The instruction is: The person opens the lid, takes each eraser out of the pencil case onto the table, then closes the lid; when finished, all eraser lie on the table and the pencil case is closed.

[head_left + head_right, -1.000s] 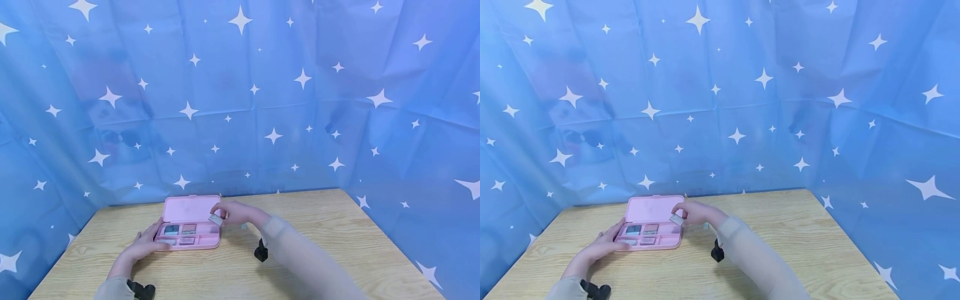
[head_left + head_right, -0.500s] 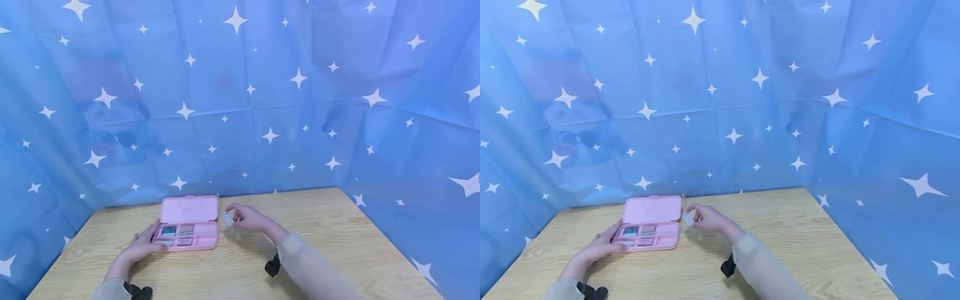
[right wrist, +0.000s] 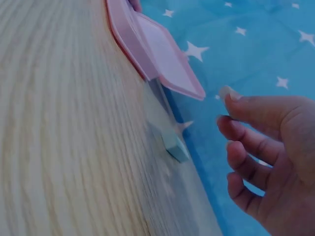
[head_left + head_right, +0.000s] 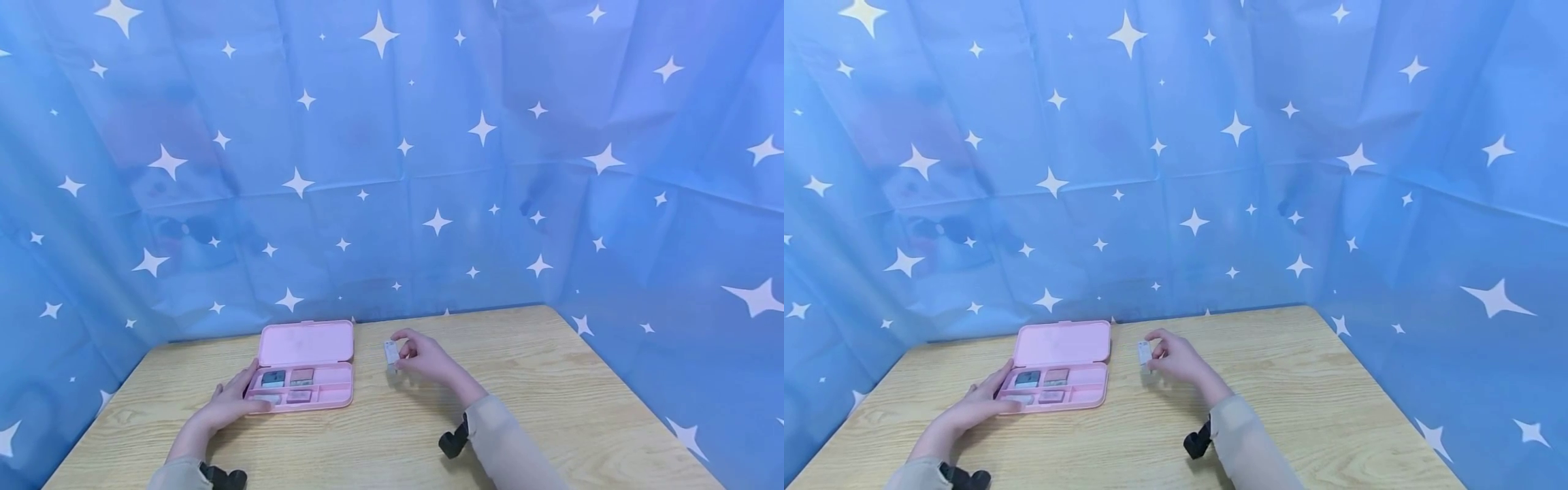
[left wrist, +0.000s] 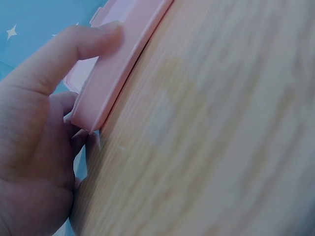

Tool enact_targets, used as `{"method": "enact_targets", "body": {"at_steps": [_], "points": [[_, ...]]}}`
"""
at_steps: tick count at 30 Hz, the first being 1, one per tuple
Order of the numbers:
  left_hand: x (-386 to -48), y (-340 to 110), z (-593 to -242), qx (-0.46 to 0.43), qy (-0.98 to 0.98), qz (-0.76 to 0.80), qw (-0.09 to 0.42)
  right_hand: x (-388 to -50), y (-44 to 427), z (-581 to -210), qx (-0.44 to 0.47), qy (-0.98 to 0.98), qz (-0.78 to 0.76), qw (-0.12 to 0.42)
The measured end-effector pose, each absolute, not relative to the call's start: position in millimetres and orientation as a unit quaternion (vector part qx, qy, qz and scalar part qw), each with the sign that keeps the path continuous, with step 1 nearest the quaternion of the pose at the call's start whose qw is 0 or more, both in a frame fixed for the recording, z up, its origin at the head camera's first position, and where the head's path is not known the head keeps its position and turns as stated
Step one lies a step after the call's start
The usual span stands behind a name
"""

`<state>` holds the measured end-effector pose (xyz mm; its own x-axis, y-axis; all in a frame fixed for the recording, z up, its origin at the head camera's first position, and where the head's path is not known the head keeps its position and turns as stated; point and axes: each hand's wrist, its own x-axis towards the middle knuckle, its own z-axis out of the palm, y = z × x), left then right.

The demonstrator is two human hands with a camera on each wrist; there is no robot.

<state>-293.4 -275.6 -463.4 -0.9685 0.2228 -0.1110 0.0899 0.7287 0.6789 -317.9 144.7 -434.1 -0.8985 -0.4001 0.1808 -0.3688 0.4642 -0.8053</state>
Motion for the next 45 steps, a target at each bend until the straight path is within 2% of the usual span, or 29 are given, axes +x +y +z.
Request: {"method": "enact_targets", "body": {"at_steps": [20, 45], "points": [[-293, -275, -464, 0.09, 0.922, 0.364, 0.093, -329, 171, -444, -0.17, 0.85, -0.499, 0.002], [-291, -274, -463, 0.078, 0.924, 0.361, 0.096, -335, 171, -466, -0.127, 0.877, -0.463, 0.011]]}}
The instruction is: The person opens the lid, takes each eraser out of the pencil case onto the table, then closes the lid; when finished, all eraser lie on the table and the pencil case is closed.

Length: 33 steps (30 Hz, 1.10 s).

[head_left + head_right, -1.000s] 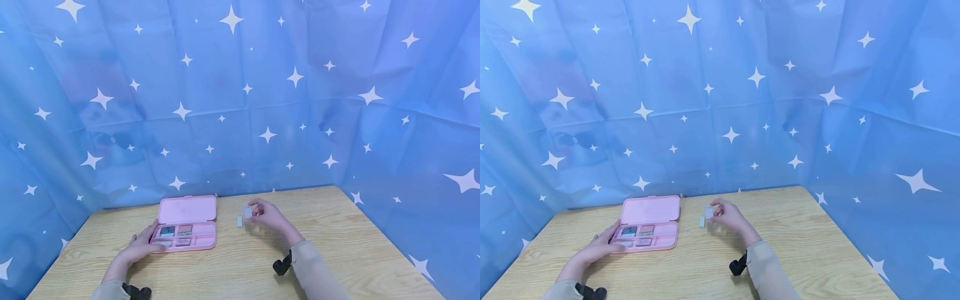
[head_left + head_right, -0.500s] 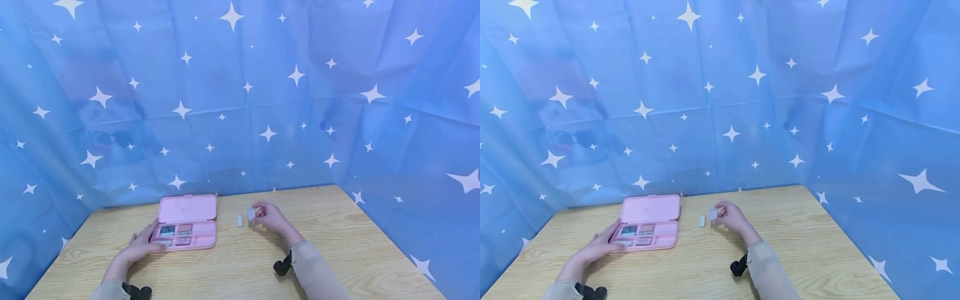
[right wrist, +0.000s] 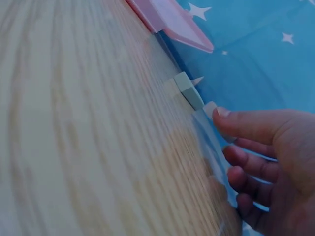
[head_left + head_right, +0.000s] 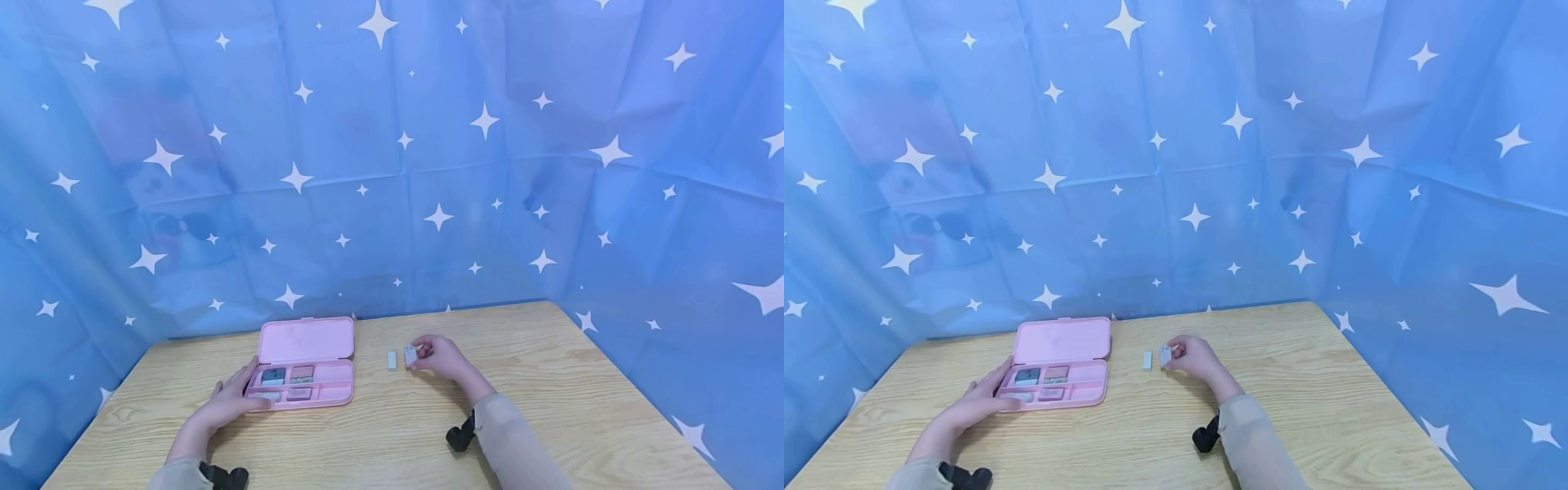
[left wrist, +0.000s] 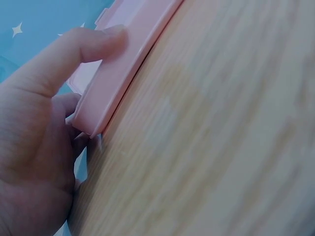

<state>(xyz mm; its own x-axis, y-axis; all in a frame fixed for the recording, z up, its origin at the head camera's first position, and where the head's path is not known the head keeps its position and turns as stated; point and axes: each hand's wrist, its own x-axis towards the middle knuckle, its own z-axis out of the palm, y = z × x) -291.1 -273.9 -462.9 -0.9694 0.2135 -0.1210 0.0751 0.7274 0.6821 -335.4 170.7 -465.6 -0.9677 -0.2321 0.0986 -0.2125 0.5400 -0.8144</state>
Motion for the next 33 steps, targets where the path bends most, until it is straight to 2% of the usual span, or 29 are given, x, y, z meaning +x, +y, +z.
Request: {"method": "enact_targets", "body": {"at_steps": [33], "points": [[-291.1, -272.9, -461.8, 0.076, 0.923, 0.363, 0.101, -337.7, 169.6, -468.7, -0.124, 0.891, -0.435, 0.023]]}}
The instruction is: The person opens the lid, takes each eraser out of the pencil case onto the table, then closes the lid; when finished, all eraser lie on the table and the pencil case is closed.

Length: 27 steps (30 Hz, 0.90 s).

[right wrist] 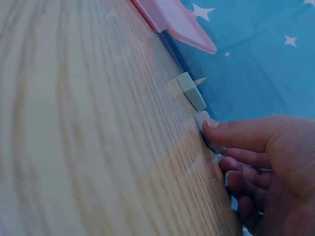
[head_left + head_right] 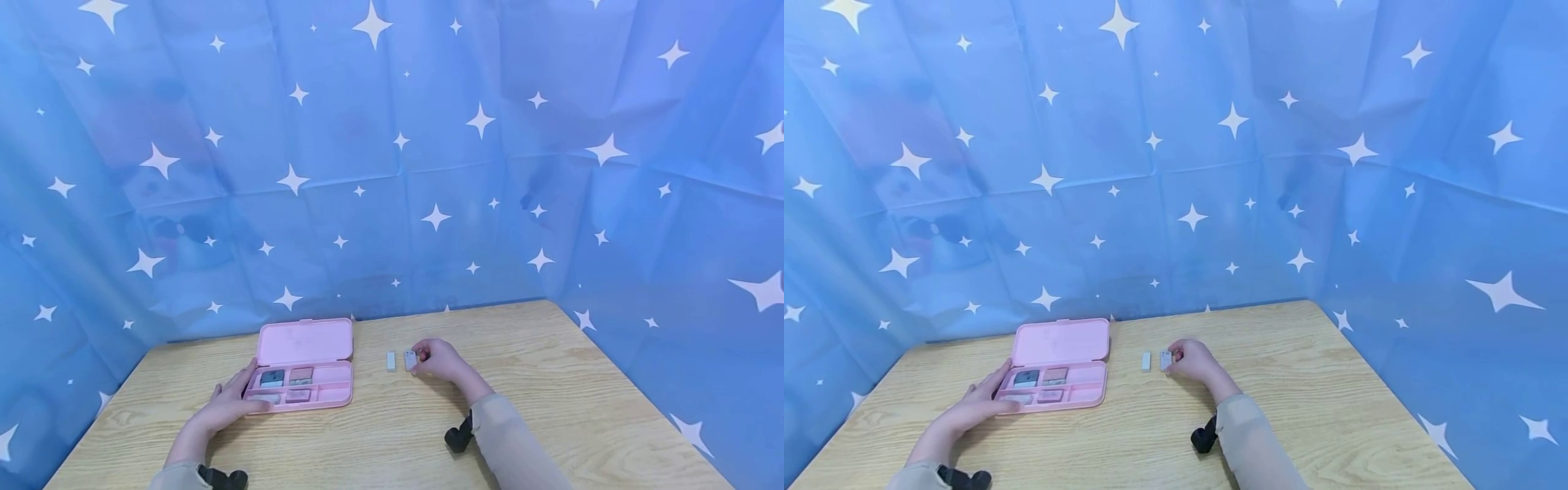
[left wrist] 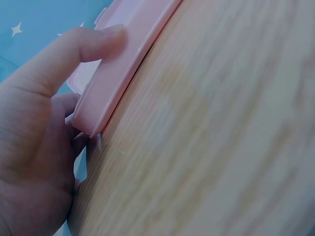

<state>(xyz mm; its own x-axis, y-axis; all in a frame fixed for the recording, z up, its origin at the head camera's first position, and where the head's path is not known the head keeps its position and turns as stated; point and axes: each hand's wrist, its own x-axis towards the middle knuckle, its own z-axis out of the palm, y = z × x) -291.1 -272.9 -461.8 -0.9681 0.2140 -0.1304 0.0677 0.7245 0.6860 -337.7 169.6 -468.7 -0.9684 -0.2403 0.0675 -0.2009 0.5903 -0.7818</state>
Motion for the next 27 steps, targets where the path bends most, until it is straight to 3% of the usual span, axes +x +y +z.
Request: {"method": "enact_targets", "body": {"at_steps": [9, 15, 27], "points": [[-289, -276, -462, 0.068, 0.924, 0.362, 0.101, -338, 169, -465, -0.131, 0.882, -0.45, 0.049], [-291, -277, -465, 0.074, 0.924, 0.363, 0.097, -336, 169, -455, -0.132, 0.881, -0.453, 0.029], [-293, -275, -465, 0.072, 0.925, 0.362, 0.093, -339, 112, -418, -0.274, 0.883, -0.379, 0.051]]}}
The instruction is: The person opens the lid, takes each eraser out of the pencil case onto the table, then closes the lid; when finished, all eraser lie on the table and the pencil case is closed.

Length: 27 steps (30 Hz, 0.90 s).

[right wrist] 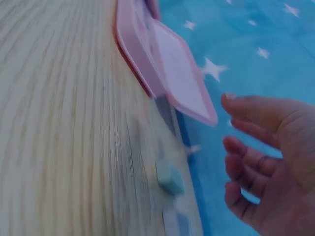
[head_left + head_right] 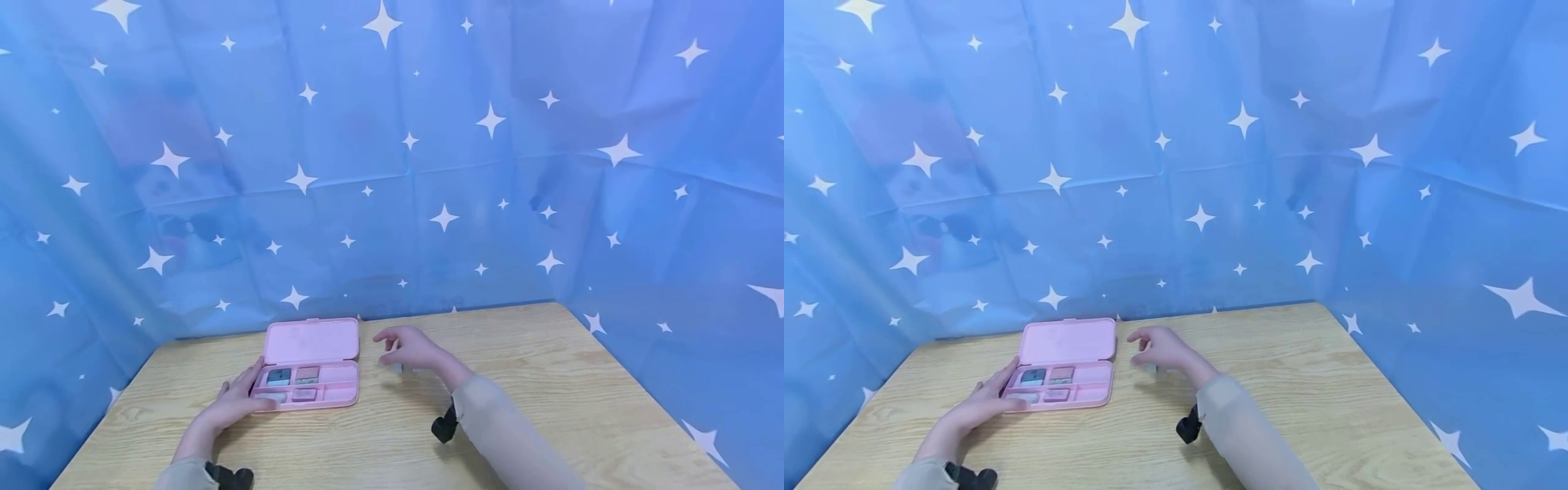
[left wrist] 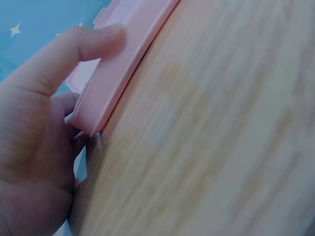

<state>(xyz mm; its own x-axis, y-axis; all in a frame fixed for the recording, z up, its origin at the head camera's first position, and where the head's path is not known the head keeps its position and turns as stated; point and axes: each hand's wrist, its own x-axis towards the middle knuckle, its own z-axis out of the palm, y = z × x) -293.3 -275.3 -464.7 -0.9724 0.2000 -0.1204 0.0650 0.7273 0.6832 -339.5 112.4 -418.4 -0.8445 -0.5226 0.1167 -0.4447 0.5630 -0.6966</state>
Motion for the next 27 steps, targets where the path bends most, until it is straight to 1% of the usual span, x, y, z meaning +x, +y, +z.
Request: {"method": "enact_targets", "body": {"at_steps": [7, 11, 18, 23, 27], "points": [[-293, -274, -465, 0.069, 0.924, 0.365, 0.091, -342, 65, -411, -0.354, 0.868, -0.331, 0.114], [-294, -274, -465, 0.069, 0.924, 0.366, 0.091, -340, 40, -407, -0.384, 0.868, -0.291, 0.123], [-293, -274, -466, 0.068, 0.925, 0.363, 0.088, -334, 8, -403, -0.4, 0.868, -0.265, 0.129], [-293, -273, -464, 0.067, 0.925, 0.365, 0.087, -333, -4, -403, -0.391, 0.871, -0.257, 0.15], [-293, -274, -464, 0.064, 0.924, 0.367, 0.089, -337, -12, -407, -0.401, 0.869, -0.244, 0.157]]}}
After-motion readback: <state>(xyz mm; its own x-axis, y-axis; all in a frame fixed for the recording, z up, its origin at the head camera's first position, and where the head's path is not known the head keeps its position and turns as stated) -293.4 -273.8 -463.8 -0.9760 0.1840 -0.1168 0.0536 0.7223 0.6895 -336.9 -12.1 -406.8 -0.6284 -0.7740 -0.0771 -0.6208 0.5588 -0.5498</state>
